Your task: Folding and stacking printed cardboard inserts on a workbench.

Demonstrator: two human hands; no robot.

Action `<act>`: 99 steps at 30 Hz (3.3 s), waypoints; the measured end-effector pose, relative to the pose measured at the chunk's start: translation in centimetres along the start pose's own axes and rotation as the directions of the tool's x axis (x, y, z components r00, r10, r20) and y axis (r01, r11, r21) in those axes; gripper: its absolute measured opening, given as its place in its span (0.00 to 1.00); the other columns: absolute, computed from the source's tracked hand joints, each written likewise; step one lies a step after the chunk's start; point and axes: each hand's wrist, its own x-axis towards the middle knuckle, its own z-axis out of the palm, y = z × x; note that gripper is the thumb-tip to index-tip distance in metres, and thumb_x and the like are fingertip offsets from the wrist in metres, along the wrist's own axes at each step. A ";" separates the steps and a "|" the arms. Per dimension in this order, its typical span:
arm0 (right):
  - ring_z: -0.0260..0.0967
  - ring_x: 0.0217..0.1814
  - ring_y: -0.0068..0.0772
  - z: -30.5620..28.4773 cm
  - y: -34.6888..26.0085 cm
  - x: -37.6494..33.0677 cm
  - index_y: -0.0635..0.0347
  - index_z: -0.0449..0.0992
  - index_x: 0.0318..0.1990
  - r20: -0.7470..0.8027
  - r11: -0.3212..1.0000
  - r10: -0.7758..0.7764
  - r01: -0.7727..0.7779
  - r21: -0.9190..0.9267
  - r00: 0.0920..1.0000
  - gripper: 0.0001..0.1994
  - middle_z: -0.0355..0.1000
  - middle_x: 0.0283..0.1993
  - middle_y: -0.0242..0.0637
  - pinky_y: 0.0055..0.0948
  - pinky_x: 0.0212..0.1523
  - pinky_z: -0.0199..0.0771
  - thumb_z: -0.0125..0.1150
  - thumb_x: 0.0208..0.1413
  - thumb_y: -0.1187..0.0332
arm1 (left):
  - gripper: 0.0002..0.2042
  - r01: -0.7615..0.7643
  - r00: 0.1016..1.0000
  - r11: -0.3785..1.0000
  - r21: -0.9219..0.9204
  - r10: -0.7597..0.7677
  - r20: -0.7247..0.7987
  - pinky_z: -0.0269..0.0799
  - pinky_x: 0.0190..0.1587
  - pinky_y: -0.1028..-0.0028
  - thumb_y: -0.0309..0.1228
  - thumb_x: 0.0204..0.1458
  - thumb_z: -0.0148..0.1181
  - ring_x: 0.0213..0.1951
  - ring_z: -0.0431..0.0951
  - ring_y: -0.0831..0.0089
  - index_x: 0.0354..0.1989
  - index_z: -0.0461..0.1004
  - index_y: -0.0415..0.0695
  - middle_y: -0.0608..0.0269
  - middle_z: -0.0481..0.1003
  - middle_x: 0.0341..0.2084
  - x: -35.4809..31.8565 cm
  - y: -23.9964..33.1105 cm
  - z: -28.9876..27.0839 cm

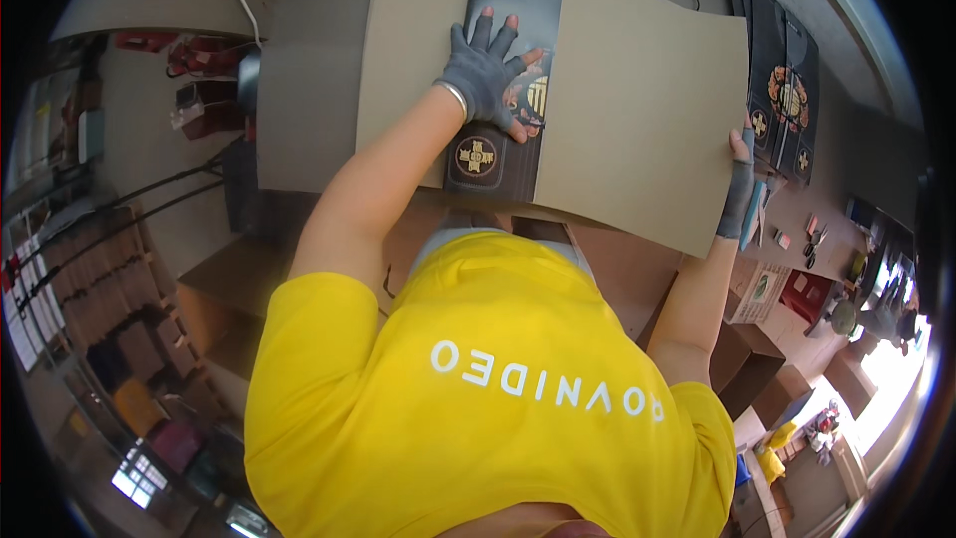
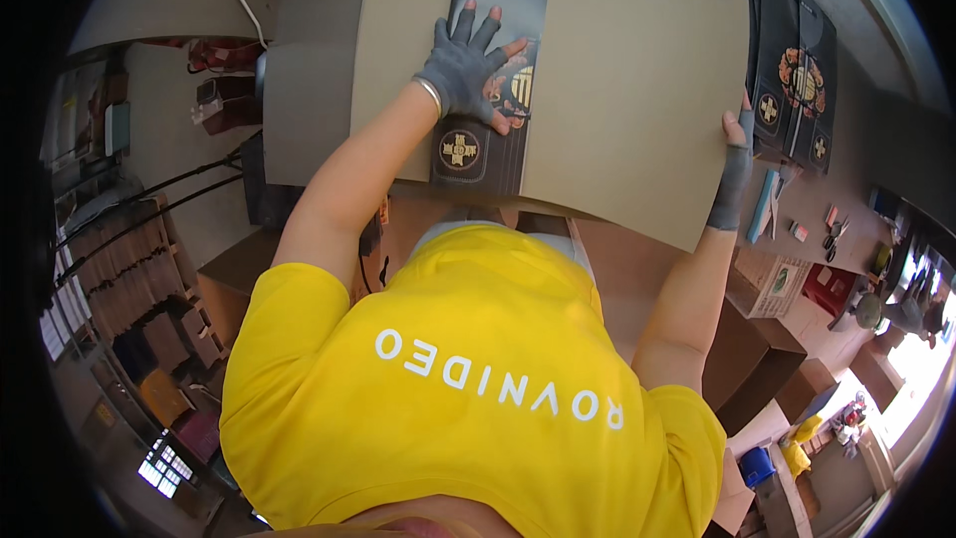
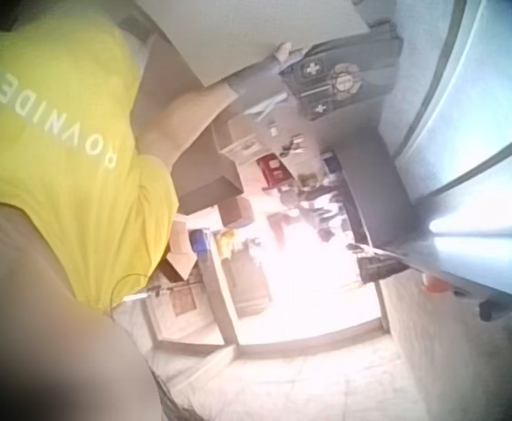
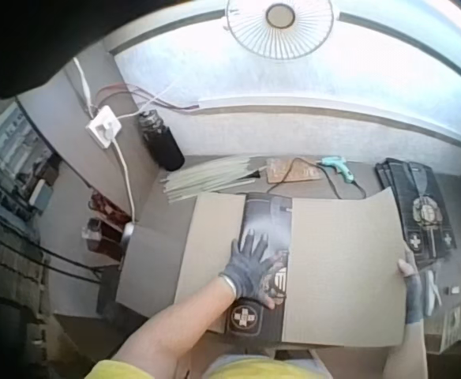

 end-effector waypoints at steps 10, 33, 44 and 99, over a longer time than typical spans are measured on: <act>0.65 0.62 0.35 0.0 -0.2 0.9 0.58 0.58 0.66 -0.073 0.995 0.091 -0.089 0.037 0.993 0.25 0.65 0.61 0.40 0.33 0.61 0.66 0.49 0.63 0.64 | 0.73 -0.015 0.994 0.989 0.150 -0.001 0.109 0.40 0.59 0.27 0.76 0.12 0.66 0.72 0.31 0.36 0.75 0.37 0.66 0.47 0.33 0.74 0.2 0.2 0.5; 0.42 0.75 0.63 8.6 4.5 3.4 0.40 0.63 0.68 0.538 0.367 -0.370 0.652 -0.664 0.757 0.34 0.51 0.73 0.52 0.54 0.72 0.43 0.44 0.60 0.34 | 0.73 -0.014 0.991 0.995 0.095 0.001 0.134 0.36 0.60 0.26 0.75 0.12 0.67 0.72 0.31 0.36 0.75 0.37 0.64 0.45 0.35 0.74 -0.3 -0.1 0.6; 0.36 0.79 0.54 12.8 11.5 3.8 0.27 0.56 0.71 0.536 -0.454 0.023 0.486 -0.747 0.844 0.36 0.47 0.76 0.43 0.68 0.70 0.30 0.47 0.55 0.33 | 0.76 -0.009 0.997 0.996 0.092 0.002 0.079 0.39 0.60 0.27 0.77 0.11 0.64 0.72 0.31 0.37 0.75 0.39 0.52 0.47 0.37 0.74 0.0 -0.2 1.2; 0.40 0.76 0.61 12.5 12.5 3.8 0.30 0.60 0.69 0.599 -0.364 -0.016 0.553 -0.749 0.801 0.36 0.52 0.73 0.48 0.73 0.67 0.33 0.55 0.52 0.37 | 0.59 0.014 0.972 0.998 -0.067 -0.030 -0.235 0.32 0.67 0.38 0.78 0.30 0.54 0.71 0.44 0.42 0.72 0.53 0.57 0.49 0.49 0.72 3.1 0.5 2.9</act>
